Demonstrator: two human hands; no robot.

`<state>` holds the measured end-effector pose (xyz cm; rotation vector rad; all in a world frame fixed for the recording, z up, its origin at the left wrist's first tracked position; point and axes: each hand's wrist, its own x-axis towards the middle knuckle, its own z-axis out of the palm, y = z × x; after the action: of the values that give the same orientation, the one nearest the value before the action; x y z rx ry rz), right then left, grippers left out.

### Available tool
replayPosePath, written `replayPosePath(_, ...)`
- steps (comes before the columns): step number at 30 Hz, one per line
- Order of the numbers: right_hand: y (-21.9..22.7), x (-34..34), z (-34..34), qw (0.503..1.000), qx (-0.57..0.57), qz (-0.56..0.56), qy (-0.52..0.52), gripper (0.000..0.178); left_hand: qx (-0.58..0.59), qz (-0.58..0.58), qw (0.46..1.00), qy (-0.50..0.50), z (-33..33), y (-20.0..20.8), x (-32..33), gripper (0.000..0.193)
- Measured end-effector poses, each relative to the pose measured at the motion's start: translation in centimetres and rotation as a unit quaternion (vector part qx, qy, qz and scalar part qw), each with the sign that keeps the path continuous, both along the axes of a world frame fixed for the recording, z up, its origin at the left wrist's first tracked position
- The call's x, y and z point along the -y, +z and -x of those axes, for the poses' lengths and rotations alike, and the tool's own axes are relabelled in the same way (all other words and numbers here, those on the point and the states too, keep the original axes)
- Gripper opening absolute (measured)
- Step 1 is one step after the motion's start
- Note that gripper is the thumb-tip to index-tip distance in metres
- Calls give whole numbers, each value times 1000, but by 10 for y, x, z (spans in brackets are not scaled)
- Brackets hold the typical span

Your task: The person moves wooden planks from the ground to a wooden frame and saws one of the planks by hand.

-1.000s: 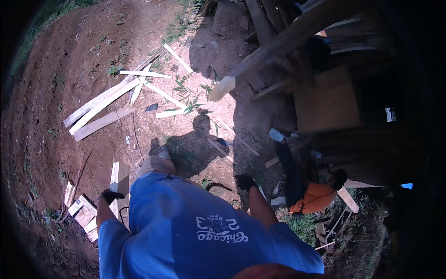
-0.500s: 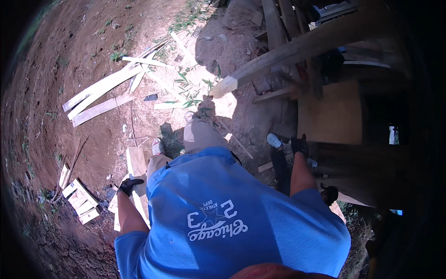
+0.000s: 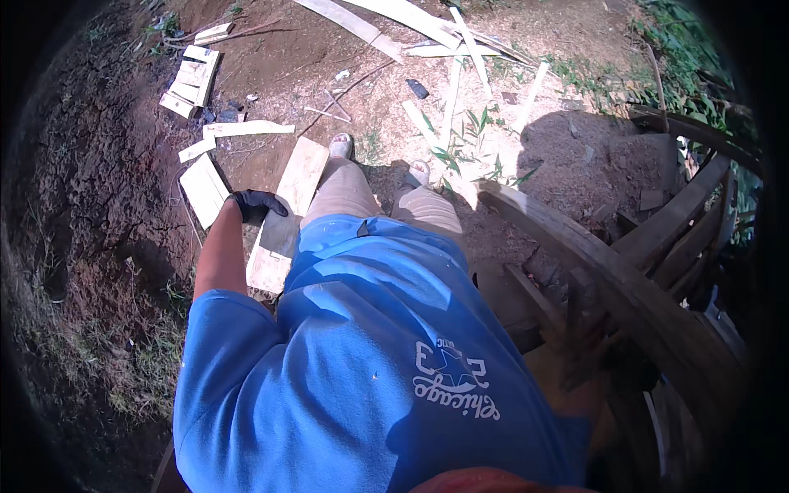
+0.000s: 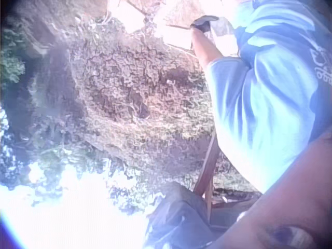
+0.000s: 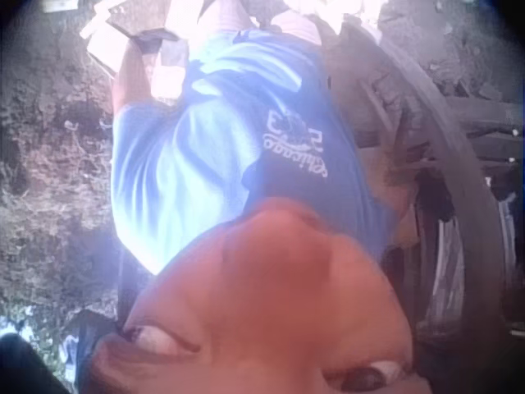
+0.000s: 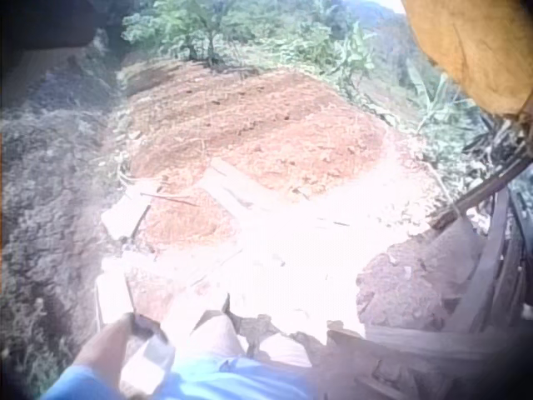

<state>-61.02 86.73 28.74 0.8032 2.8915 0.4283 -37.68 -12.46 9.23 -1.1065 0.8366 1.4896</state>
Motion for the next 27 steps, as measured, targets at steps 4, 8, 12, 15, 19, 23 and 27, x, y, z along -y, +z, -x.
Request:
replayPosePath(4,-76,14,67,996,48,51,54,59,9,32,999,35,-42,-1,-71,35)
replayPosePath(8,-119,32,94,992,61,90,66,59,4,45,997,59,-68,27,-108,36)
replayPosePath(12,-142,46,97,988,66,117,72,59,2,52,997,60,-80,45,-126,38)
replayPosePath(15,-153,55,98,986,65,135,75,59,-6,58,997,49,-88,55,-134,39)
replayPosePath(19,-159,59,68,985,55,152,63,59,-24,62,998,3,-92,41,-122,41)
replayPosePath(23,-161,71,60,982,53,168,72,59,-15,116,993,-25,-124,12,-105,44)
replayPosePath(27,-156,69,18,984,28,174,36,59,-34,98,994,-31,-89,28,-70,45)
